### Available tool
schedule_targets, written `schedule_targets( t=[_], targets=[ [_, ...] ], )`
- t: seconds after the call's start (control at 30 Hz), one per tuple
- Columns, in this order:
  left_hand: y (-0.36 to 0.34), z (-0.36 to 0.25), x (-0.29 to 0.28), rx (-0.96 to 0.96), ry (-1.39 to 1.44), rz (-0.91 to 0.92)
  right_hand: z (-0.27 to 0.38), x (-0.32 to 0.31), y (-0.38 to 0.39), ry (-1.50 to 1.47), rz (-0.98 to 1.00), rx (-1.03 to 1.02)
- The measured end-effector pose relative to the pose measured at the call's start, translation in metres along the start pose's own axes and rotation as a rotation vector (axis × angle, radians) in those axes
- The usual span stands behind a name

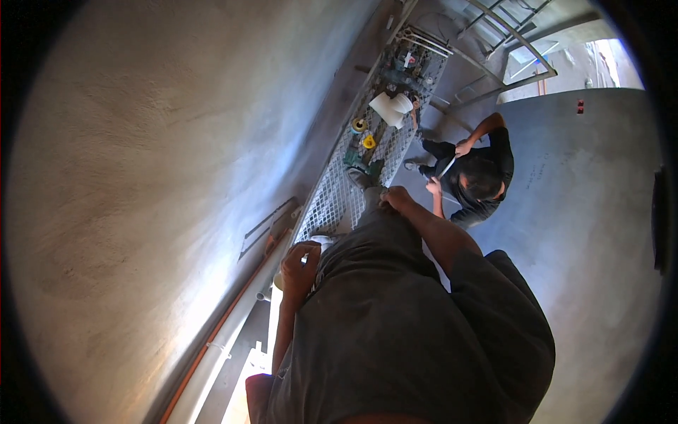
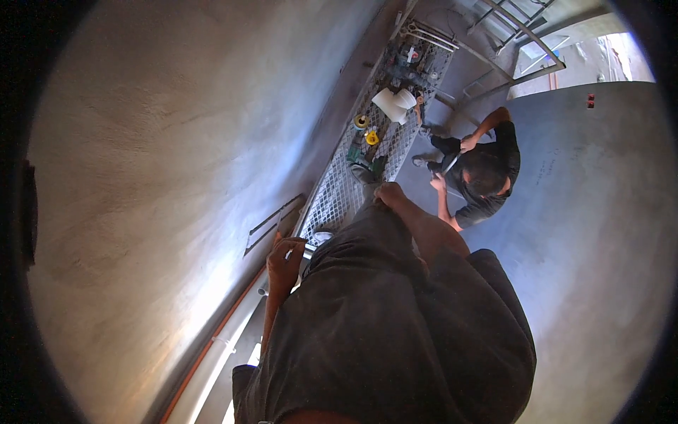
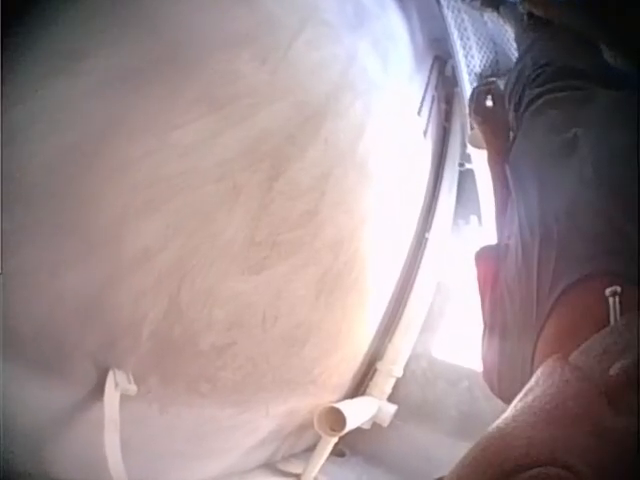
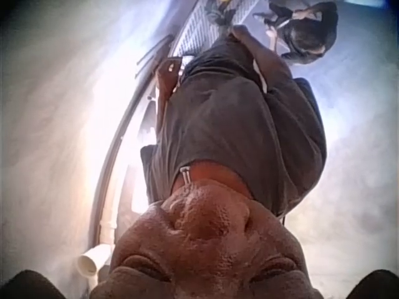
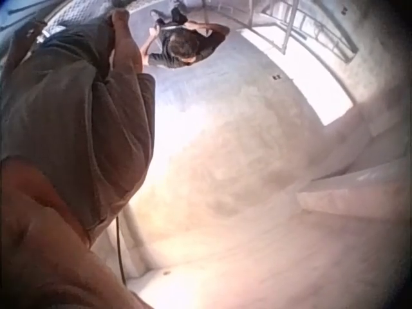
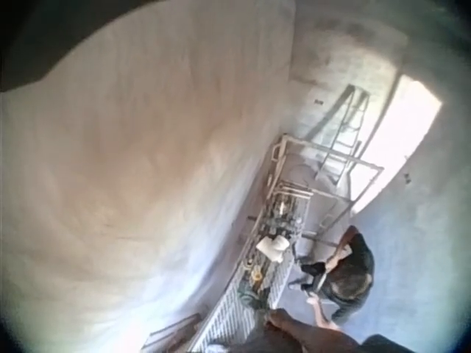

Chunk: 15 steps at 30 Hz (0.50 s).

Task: Installing and securing PVC pipes to the ceiling/wall in a construction setting.

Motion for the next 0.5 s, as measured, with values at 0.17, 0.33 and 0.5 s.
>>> schedule_targets(
  t=[0.17,0.33,0.5],
  targets=[
    [0.007,0.012,-0.004,-0.033,0.014,-0.027,0.02,0.003,0.005,-0.342,0.109,0.196],
    [-0.003,0.011,0.004,-0.068,-0.001,0.011,0.001,0.005,0.001,-0.391,0.12,0.268],
    [-0.011,0.003,0.004,-0.052,-0.004,0.028,0.006,0.007,0.0,-0.615,0.07,0.411]
  ],
)
Point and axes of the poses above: each hand's wrist, its own y-axis away from the middle knuckle, its own x-axis out of the palm, z = x × y, the point moved 7 cm from there along -y, towards the middle knuckle, and after that the axes turned 4 degrees about -y, right-handed, at the moved point
